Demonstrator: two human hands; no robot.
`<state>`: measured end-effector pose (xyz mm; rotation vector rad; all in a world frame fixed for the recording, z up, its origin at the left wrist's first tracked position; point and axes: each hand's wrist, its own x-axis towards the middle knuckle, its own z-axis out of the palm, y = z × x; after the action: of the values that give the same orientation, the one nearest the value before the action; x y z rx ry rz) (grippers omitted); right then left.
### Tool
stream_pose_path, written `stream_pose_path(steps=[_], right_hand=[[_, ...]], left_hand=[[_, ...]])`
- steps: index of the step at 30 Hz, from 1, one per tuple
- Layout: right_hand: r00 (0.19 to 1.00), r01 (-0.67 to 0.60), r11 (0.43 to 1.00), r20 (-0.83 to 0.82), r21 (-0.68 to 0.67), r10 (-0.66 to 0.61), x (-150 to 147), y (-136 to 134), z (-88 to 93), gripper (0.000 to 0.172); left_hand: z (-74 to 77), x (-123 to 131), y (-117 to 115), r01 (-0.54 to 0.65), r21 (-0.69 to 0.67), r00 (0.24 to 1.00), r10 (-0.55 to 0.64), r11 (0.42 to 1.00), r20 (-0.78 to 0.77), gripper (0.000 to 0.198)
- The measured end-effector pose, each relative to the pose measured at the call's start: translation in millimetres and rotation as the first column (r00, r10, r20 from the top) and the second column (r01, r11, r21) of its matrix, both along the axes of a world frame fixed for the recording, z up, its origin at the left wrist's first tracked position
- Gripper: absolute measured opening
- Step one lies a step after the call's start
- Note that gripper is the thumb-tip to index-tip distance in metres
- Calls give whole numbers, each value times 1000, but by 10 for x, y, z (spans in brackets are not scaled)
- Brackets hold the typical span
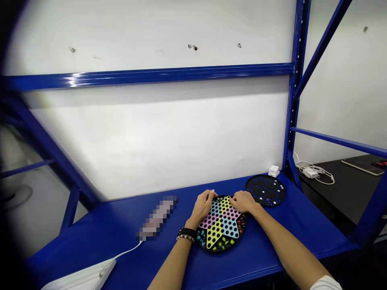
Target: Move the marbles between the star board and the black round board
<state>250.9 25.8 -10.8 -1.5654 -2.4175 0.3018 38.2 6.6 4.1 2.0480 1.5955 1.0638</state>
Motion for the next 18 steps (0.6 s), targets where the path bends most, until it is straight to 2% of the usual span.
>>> stream_pose_path(steps=[4, 10, 18], right_hand=[[997, 50, 998, -54, 32, -48, -2, 21, -51, 49], [979, 137, 990, -157, 36, -130, 19, 57, -93, 52], [965, 108, 991, -250, 78, -86, 34, 80, -150, 51]], left_hand=[[-6, -6, 7, 0, 4, 1000, 0, 1000, -6, 54], [-17, -13, 16, -2, -1, 1000, 2, 1000, 6, 55], [6, -9, 2, 4, -4, 1000, -4, 1000, 17, 54]])
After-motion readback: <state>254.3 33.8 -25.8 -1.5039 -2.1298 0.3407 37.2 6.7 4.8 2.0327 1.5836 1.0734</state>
